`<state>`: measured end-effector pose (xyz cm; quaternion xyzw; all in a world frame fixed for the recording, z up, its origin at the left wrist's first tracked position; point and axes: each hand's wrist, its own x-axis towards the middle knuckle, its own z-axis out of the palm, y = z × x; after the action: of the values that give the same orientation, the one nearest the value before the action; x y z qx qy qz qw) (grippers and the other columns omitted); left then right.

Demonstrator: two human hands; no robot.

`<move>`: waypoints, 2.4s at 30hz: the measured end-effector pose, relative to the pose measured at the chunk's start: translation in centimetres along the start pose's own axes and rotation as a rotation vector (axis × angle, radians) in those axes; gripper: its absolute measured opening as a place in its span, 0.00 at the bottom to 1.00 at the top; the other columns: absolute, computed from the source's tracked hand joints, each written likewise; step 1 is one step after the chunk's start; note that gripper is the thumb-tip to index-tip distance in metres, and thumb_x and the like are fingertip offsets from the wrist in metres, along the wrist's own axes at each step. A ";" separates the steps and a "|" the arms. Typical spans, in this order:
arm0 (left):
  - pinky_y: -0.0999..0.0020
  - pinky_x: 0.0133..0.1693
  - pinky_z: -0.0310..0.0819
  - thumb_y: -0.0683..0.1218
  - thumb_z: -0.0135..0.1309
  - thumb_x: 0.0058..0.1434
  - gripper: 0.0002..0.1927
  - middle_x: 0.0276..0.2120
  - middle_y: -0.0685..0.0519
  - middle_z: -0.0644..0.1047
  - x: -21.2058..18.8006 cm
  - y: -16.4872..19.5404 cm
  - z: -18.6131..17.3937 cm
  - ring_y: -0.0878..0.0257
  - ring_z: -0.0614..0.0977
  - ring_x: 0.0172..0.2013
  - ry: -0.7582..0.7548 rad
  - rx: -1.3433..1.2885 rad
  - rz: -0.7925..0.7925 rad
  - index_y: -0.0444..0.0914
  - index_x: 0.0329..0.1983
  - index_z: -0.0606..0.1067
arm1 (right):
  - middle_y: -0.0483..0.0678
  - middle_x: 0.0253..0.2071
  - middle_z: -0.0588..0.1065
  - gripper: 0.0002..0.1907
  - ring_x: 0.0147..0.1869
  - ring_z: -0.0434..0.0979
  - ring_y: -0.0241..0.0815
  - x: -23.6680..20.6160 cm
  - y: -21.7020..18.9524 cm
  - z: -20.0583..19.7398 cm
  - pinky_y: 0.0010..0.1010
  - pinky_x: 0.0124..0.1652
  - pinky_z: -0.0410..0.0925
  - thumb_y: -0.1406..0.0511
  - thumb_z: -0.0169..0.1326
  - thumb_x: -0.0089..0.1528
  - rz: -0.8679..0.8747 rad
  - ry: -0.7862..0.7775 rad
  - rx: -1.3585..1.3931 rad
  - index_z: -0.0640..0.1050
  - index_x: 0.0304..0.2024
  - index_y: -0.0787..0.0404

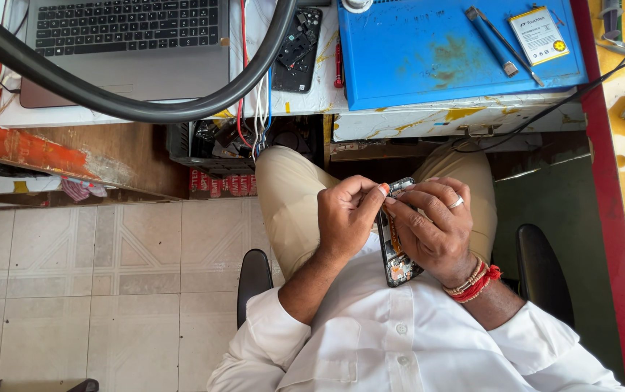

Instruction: The person repairs a disassembled smartphone at a workbench, using a screwdriver on the phone body, then holds the phone on their lap while prying and pressing components inside the frame. They briefly handle a pair of eyeglasses, then peel the backing from a new battery and press the battery into the phone on the mat.

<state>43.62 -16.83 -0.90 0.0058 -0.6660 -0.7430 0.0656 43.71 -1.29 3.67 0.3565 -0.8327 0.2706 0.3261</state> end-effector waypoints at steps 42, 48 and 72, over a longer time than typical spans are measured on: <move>0.76 0.26 0.69 0.41 0.57 0.67 0.09 0.23 0.54 0.79 0.4 0.0 -0.4 0.76 0.76 0.23 -0.030 0.077 0.137 0.32 0.31 0.77 | 0.47 0.41 0.77 0.10 0.49 0.80 0.45 -0.4 -0.3 0.8 0.51 0.58 0.66 0.76 0.64 0.57 -0.134 -0.042 -0.153 0.84 0.42 0.64; 0.75 0.26 0.68 0.41 0.58 0.67 0.09 0.22 0.54 0.78 0.5 -0.2 -0.1 0.75 0.74 0.24 -0.025 0.090 0.125 0.32 0.31 0.77 | 0.46 0.41 0.77 0.10 0.49 0.80 0.45 -0.6 0.3 0.9 0.52 0.58 0.66 0.76 0.64 0.58 -0.115 -0.056 -0.132 0.83 0.41 0.63; 0.79 0.34 0.71 0.42 0.58 0.71 0.08 0.31 0.55 0.80 2.8 -3.2 -1.9 0.76 0.77 0.33 -0.094 -0.259 0.049 0.30 0.40 0.79 | 0.55 0.47 0.77 0.16 0.48 0.78 0.40 -1.0 1.5 2.4 0.24 0.42 0.71 0.75 0.65 0.65 0.343 0.107 0.201 0.79 0.55 0.70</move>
<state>40.71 -18.70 -4.08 -0.0536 -0.5667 -0.8205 0.0526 42.24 -1.61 1.09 0.2253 -0.8315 0.4224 0.2820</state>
